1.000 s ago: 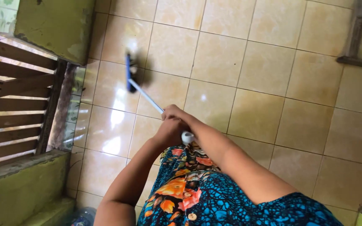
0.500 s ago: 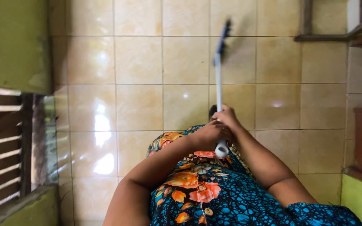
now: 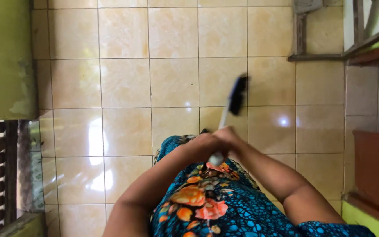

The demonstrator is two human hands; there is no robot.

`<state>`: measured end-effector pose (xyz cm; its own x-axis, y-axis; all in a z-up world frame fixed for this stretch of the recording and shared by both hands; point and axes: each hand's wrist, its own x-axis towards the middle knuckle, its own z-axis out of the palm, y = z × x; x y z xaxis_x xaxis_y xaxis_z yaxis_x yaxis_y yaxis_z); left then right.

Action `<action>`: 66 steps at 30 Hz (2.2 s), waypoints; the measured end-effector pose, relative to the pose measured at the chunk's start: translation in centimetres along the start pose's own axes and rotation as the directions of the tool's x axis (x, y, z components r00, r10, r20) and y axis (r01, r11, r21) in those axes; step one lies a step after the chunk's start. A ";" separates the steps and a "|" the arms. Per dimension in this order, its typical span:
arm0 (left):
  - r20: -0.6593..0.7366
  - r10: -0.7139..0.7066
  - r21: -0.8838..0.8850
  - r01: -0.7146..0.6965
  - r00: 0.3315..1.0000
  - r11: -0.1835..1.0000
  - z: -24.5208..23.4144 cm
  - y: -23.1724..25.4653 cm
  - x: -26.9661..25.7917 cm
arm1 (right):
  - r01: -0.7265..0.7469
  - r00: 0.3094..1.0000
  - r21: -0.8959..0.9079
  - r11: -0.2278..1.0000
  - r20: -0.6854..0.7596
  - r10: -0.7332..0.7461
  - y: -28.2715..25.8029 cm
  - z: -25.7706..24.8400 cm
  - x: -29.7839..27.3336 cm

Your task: Sweep the tiled floor using a broom.

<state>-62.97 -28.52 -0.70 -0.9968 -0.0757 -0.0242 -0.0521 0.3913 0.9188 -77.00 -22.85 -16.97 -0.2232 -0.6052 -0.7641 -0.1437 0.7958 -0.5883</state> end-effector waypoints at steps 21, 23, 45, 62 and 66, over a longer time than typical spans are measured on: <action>-0.651 -0.241 -0.235 0.111 0.720 0.966 -10.5 -6.6 -7.2 | 0.029 0.998 0.193 0.981 0.049 -0.039 -11.1 -7.3 7.1; -0.589 -0.381 -0.352 0.198 0.713 0.915 -11.5 -9.5 -7.9 | 0.035 0.999 0.175 0.984 -0.030 -0.030 -13.1 -9.1 9.3; -0.320 -0.914 -0.947 -0.083 0.248 0.309 -13.6 -27.5 -25.0 | 0.231 0.764 -0.057 0.971 0.629 -0.145 -29.1 19.6 11.8; -0.244 -0.846 -0.948 0.066 0.474 0.310 -21.5 -27.8 -12.2 | 0.002 0.997 0.042 0.999 -0.083 0.001 -27.4 -9.3 30.2; -0.272 -0.878 -0.952 0.026 0.393 0.306 -25.9 -28.0 -11.0 | -0.026 0.993 -0.067 0.997 0.112 0.034 -28.8 -4.9 31.9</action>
<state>-48.95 -62.39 -16.00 -0.3298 -0.6227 -0.7095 0.0151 -0.7550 0.6556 -84.68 -64.94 -23.09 -0.1182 -0.5765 -0.8085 -0.2019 0.8111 -0.5489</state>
